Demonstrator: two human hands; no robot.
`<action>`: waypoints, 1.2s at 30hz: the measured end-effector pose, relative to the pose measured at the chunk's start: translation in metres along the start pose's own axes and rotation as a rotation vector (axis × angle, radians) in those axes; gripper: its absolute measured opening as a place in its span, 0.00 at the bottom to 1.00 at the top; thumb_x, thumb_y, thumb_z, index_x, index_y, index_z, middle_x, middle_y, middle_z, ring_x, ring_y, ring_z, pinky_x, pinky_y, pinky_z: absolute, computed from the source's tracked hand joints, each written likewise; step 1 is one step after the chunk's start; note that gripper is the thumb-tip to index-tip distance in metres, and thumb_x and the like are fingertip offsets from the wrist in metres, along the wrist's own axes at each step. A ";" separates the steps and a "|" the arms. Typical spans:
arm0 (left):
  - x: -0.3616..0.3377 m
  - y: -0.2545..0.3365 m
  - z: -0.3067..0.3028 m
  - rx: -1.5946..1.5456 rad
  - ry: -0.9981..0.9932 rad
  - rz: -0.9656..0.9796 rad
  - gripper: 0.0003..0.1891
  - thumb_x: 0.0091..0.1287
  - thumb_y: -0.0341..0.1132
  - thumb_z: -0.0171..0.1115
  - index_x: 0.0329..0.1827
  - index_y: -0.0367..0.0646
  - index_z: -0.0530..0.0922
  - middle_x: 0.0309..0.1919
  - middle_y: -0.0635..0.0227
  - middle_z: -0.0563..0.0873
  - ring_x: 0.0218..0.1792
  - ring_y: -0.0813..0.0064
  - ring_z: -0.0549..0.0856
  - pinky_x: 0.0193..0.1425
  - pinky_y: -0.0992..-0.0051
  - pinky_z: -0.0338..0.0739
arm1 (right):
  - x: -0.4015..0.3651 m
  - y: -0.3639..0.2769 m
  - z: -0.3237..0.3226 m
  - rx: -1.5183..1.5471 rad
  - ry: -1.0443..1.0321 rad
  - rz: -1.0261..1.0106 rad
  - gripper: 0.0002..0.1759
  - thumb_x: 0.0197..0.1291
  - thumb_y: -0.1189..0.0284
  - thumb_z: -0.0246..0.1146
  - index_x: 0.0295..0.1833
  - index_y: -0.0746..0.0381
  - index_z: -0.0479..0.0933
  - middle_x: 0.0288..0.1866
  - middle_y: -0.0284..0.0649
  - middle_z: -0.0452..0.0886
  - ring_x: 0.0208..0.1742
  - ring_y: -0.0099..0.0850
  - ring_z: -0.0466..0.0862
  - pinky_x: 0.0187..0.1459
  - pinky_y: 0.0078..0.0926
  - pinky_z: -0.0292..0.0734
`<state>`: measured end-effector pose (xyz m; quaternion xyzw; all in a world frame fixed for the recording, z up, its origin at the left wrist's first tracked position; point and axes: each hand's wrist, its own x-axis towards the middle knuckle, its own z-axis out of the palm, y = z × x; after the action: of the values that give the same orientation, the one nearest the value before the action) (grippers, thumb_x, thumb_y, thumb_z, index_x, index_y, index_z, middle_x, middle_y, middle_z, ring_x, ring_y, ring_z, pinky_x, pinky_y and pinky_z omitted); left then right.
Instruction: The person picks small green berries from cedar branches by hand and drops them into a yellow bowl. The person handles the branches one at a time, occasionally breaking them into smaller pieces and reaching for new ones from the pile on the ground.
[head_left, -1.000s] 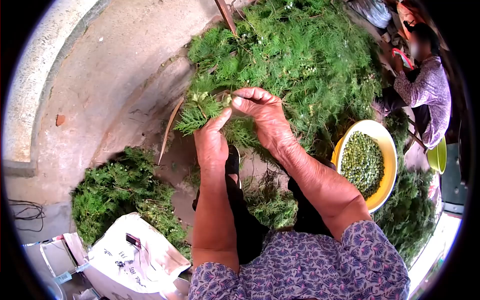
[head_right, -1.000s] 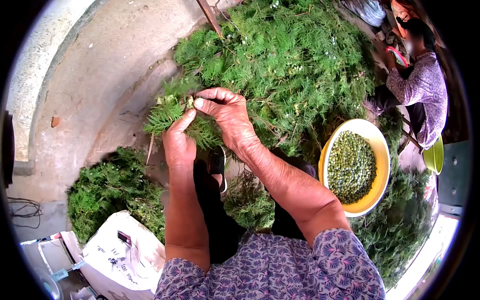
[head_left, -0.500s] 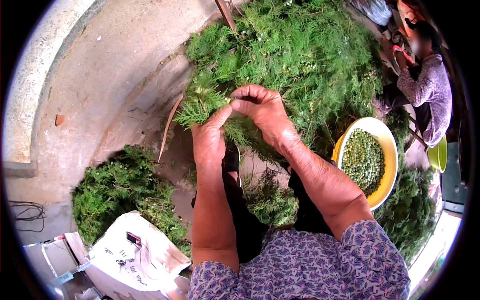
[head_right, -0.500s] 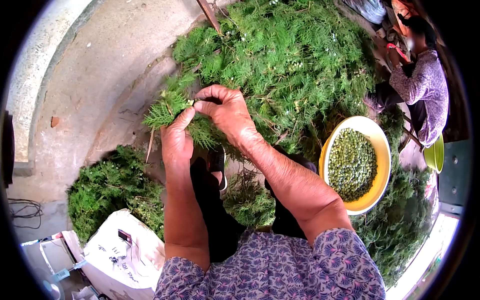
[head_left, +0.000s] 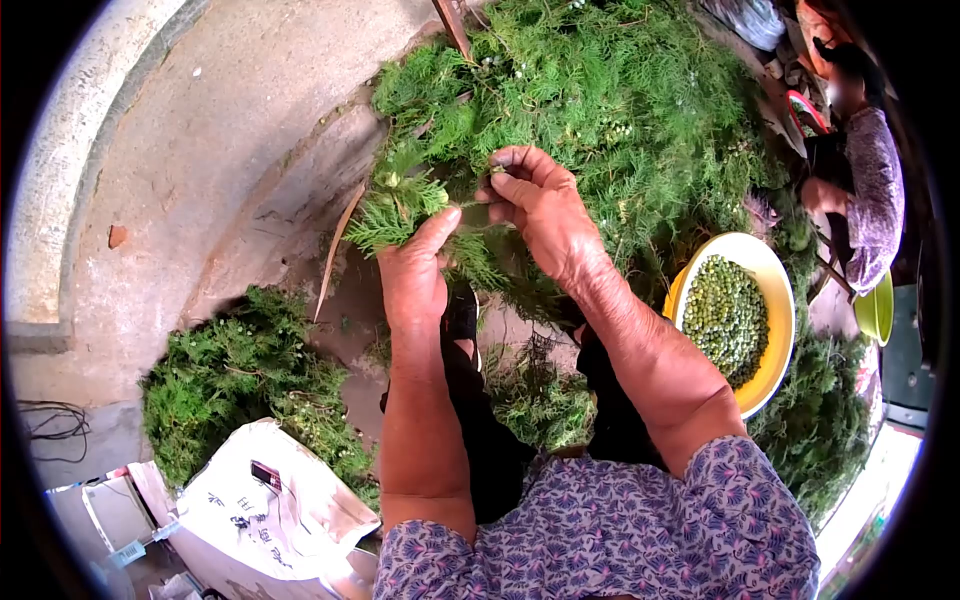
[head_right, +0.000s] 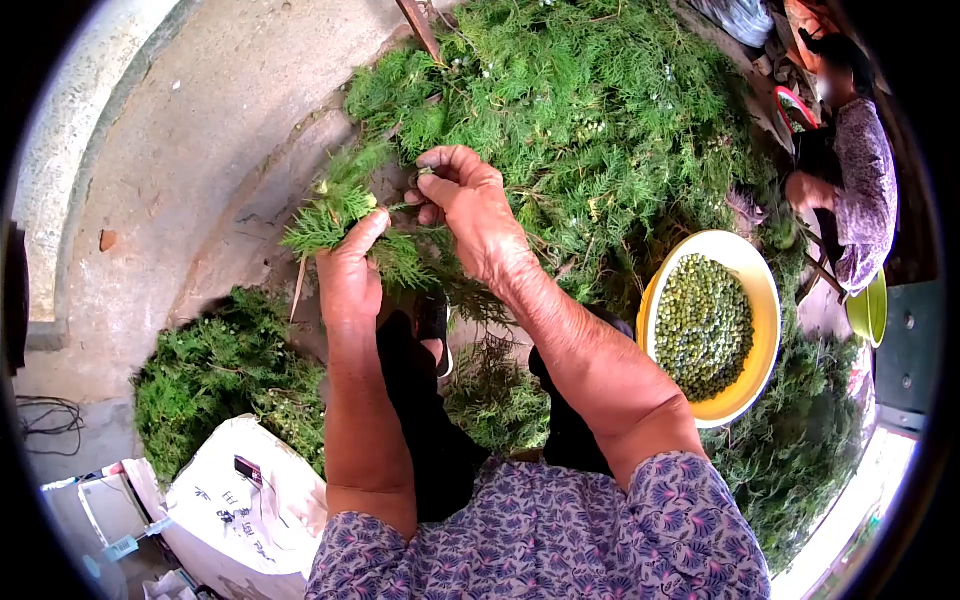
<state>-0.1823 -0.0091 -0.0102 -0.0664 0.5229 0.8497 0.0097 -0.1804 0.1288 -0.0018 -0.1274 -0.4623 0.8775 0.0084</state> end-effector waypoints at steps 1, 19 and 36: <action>0.001 0.001 0.000 0.041 -0.012 0.004 0.15 0.49 0.24 0.68 0.41 0.40 0.78 0.31 0.71 0.82 0.28 0.81 0.81 0.23 0.82 0.69 | 0.000 -0.003 -0.001 -0.026 -0.086 -0.009 0.09 0.58 0.76 0.59 0.43 0.66 0.71 0.31 0.36 0.76 0.29 0.25 0.77 0.35 0.20 0.74; 0.000 -0.005 -0.006 0.286 -0.204 -0.014 0.15 0.48 0.30 0.71 0.40 0.43 0.78 0.30 0.74 0.82 0.26 0.85 0.77 0.22 0.83 0.66 | 0.005 -0.004 0.005 -0.598 -0.294 -0.098 0.12 0.60 0.71 0.59 0.44 0.68 0.72 0.20 0.33 0.73 0.15 0.16 0.67 0.16 0.12 0.62; -0.006 0.010 -0.012 0.030 -0.338 -0.146 0.14 0.54 0.30 0.63 0.42 0.36 0.76 0.33 0.64 0.82 0.32 0.74 0.80 0.36 0.76 0.74 | 0.005 -0.005 0.000 0.091 -0.420 0.114 0.08 0.55 0.72 0.64 0.40 0.61 0.76 0.29 0.31 0.78 0.28 0.20 0.75 0.31 0.18 0.72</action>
<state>-0.1759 -0.0240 -0.0062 0.0395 0.5203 0.8379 0.1602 -0.1861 0.1323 0.0006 0.0326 -0.4061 0.9037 -0.1318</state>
